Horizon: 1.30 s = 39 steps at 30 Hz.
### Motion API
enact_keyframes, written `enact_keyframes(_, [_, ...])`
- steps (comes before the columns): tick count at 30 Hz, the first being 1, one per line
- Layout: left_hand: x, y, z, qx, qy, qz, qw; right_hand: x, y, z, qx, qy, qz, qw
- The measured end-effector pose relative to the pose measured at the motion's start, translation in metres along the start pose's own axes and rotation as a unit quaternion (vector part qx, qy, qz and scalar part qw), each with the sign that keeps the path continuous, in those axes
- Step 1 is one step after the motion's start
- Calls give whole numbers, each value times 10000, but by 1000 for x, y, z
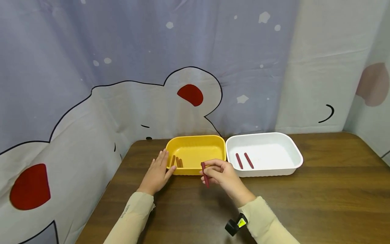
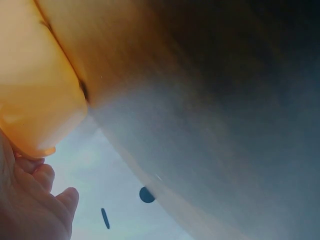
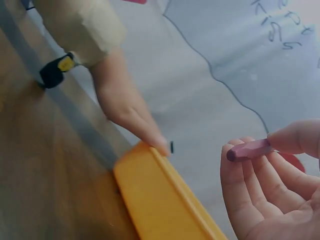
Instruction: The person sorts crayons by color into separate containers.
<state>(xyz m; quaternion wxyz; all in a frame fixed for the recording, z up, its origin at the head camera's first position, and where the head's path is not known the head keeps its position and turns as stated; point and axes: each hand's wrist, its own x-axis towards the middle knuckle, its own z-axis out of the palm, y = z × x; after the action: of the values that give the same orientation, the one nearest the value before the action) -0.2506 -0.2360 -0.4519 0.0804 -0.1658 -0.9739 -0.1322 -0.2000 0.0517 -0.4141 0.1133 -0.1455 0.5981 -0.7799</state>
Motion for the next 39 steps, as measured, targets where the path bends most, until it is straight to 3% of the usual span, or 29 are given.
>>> enact_keyframes(11, [1, 1, 1, -69, 31, 7, 10000, -3, -23, -37, -50, 593, -188, 9981])
enact_keyframes(22, [1, 2, 2, -86, -15, -8, 10000, -1, -36, -88, -481, 1256, -302, 9905])
enact_keyframes(35, [-1, 1, 2, -62, 54, 31, 10000, 7, -40, -144, -1894, 1447, -152, 9711])
enact_keyframes(39, [-1, -1, 1, -20, 8, 23, 10000, 11, -39, -155, -2692, 1435, 53, 9523])
